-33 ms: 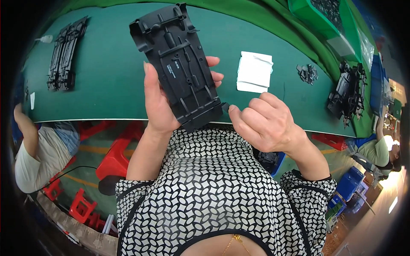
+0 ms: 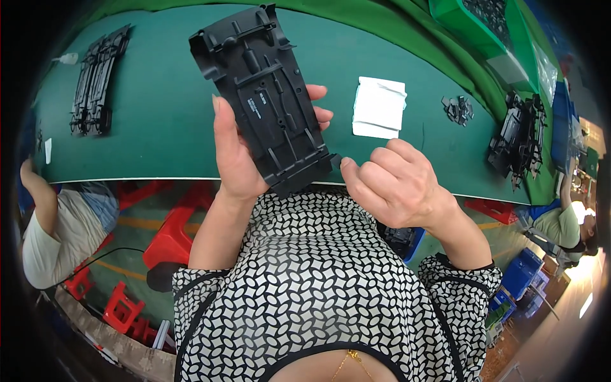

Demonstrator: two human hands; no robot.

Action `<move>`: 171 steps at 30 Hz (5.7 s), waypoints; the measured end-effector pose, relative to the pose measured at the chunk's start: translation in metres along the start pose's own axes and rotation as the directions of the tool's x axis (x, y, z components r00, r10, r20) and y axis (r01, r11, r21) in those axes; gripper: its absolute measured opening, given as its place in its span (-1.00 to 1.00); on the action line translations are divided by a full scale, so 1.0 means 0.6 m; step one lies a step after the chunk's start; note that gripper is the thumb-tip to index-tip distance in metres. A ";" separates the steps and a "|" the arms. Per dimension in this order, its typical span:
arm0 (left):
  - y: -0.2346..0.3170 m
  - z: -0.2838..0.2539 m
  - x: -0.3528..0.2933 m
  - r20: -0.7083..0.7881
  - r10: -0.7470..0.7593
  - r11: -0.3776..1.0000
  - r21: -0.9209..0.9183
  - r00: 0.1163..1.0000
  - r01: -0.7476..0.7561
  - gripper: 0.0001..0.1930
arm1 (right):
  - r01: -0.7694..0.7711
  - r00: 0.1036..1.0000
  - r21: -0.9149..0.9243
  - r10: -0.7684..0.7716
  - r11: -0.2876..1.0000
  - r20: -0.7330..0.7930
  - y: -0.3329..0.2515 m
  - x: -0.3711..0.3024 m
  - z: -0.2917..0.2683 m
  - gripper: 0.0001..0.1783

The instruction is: Assembling plastic toy car chassis by fitting small components and applying adhesive.

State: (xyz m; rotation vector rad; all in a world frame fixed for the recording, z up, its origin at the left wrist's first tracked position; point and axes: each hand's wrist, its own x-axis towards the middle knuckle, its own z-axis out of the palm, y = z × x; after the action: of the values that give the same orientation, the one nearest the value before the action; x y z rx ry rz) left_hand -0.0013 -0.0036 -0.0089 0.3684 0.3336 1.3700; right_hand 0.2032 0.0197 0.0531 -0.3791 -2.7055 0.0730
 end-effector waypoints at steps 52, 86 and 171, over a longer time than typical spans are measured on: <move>-0.015 0.036 -0.020 0.074 0.011 0.983 0.184 0.997 -0.024 -0.04 | 0.086 0.996 -0.007 -0.086 0.996 0.036 -0.014 -0.011 -0.003 -0.83; 0.006 0.042 -0.028 0.425 0.183 0.832 0.414 0.886 -0.370 0.09 | -0.458 0.406 0.753 0.642 -0.473 0.650 -0.074 -0.002 0.018 -0.81; 0.000 0.009 0.004 -0.131 0.077 0.996 -0.029 0.988 -0.082 -0.13 | -0.810 0.572 0.362 0.761 0.462 0.308 0.108 -0.015 -0.016 -0.83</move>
State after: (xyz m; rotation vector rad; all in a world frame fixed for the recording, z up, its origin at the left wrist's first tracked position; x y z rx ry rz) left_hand 0.0013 -0.0017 -0.0041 0.2673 0.4060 1.4798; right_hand 0.2316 0.0798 0.0515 -1.4752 -2.2167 1.0228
